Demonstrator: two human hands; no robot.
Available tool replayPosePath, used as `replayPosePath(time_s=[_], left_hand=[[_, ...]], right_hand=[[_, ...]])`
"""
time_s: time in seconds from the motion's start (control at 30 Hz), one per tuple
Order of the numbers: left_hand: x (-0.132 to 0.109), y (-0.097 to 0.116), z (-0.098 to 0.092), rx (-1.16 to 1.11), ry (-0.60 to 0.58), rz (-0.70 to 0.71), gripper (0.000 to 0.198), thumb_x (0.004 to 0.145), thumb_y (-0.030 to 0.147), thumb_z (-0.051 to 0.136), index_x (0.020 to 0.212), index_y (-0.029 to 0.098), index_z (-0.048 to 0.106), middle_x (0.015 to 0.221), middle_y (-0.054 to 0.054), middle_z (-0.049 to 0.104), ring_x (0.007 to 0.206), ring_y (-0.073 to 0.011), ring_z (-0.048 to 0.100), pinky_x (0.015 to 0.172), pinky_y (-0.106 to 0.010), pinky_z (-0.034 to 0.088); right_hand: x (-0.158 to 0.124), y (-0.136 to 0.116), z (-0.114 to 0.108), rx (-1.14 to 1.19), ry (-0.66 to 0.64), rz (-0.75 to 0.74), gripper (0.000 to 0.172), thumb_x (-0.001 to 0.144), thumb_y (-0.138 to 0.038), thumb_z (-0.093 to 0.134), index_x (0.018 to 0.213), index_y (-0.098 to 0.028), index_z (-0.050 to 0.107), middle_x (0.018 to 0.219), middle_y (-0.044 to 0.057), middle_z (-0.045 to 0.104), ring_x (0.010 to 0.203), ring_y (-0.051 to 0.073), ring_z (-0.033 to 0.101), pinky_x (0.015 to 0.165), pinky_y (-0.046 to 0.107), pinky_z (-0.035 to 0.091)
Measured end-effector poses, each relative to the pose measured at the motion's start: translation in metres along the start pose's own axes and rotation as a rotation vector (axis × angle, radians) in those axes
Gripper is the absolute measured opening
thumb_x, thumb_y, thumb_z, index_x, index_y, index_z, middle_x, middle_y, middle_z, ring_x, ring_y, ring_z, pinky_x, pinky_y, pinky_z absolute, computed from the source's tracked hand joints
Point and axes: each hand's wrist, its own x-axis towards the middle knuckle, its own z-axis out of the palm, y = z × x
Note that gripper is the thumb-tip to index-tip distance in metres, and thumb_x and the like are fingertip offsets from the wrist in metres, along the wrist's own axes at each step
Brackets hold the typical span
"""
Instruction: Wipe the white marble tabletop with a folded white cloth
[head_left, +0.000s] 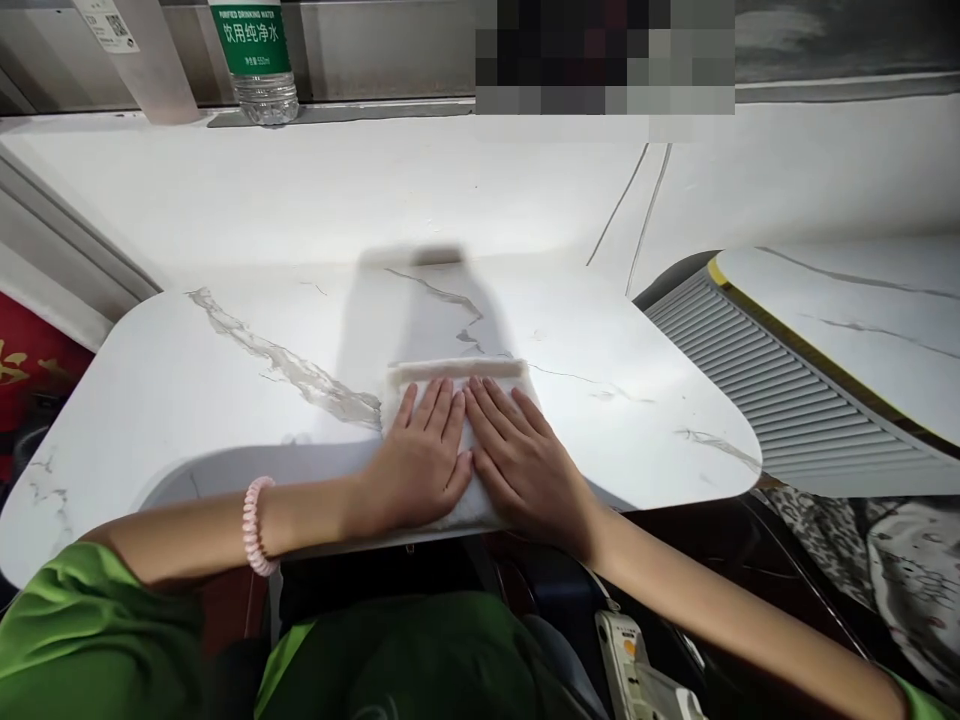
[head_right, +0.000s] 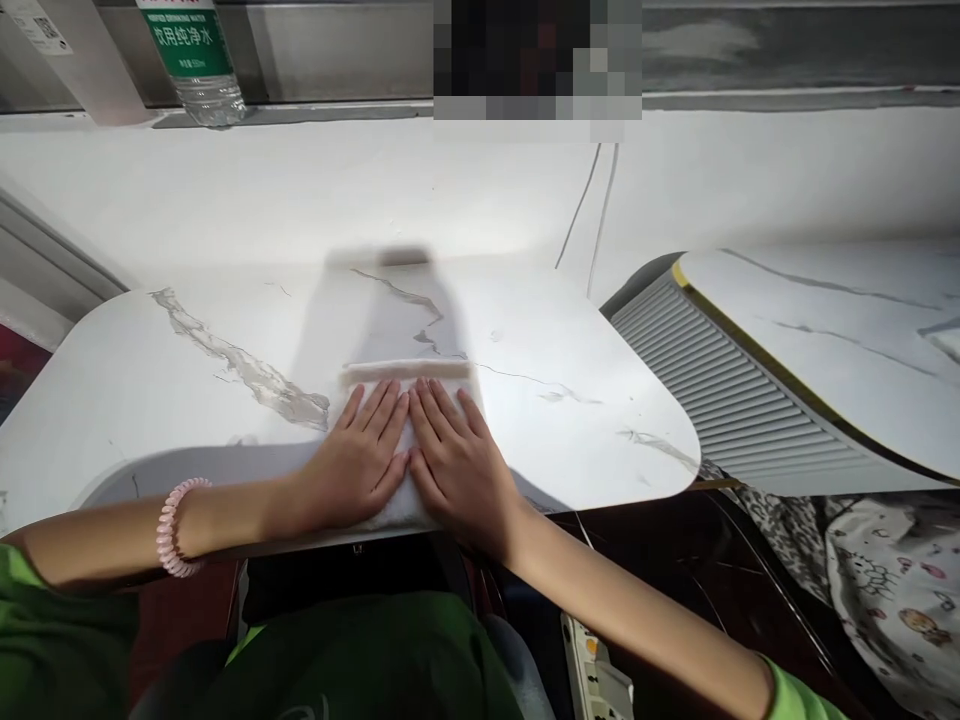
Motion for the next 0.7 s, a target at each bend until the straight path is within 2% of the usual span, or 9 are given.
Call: replayPosePath(time_s=[0.07,0.2,0.3,0.5,0.6,0.7], left_hand=[[0.012,-0.014,0.0,-0.012,-0.013,-0.031,0.06,0.099,0.032,0.03,0.148,-0.002,0.031,0.157,-0.02,0.025,0.148,-0.0282,0.017,0.122,-0.046,0.013],[0.046,-0.048,0.003,-0.004,0.026,-0.133,0.057,0.097,0.025,0.027,0.149,0.001,0.031,0.157,-0.017,0.026,0.148,-0.0239,0.02,0.121,-0.045,0.014],[0.077,-0.081,0.003,0.013,0.045,-0.189,0.057,0.097,0.023,0.027,0.149,0.002,0.03,0.158,-0.016,0.026,0.148,-0.023,0.019,0.122,-0.043,0.011],[0.135,-0.149,0.002,0.025,0.069,-0.197,0.056,0.098,0.024,0.028,0.15,0.005,0.03,0.158,-0.015,0.026,0.148,-0.0229,0.021,0.121,-0.041,0.011],[0.154,-0.169,0.002,-0.011,0.068,-0.193,0.056,0.098,0.025,0.029,0.151,0.008,0.029,0.159,-0.013,0.026,0.148,-0.0226,0.021,0.121,-0.042,0.012],[0.163,-0.177,0.0,-0.031,0.054,-0.2,0.057,0.097,0.024,0.029,0.151,0.006,0.028,0.159,-0.013,0.027,0.148,-0.0229,0.02,0.122,-0.042,0.01]], right_hand=[[0.016,0.007,0.005,-0.011,-0.01,-0.001,0.062,0.093,-0.029,0.027,0.146,-0.001,0.038,0.153,0.02,0.033,0.145,0.03,0.026,0.118,0.053,0.028],[0.064,0.024,0.017,-0.009,-0.03,0.014,0.06,0.094,-0.028,0.025,0.148,-0.005,0.036,0.154,0.016,0.035,0.145,0.027,0.028,0.119,0.051,0.024],[0.109,0.039,0.026,-0.003,-0.052,0.042,0.06,0.094,-0.027,0.023,0.147,-0.002,0.035,0.154,0.018,0.034,0.145,0.027,0.028,0.119,0.049,0.022],[0.189,0.074,0.042,0.033,-0.106,0.107,0.062,0.094,-0.027,0.023,0.149,0.0,0.03,0.157,0.016,0.03,0.147,0.026,0.023,0.12,0.047,0.016],[0.211,0.089,0.05,0.073,-0.094,0.123,0.062,0.095,-0.027,0.023,0.15,0.001,0.029,0.158,0.016,0.028,0.147,0.026,0.021,0.12,0.047,0.014],[0.22,0.098,0.058,0.114,-0.036,0.105,0.061,0.095,-0.028,0.023,0.149,-0.002,0.032,0.156,0.016,0.031,0.146,0.027,0.024,0.119,0.05,0.016]])
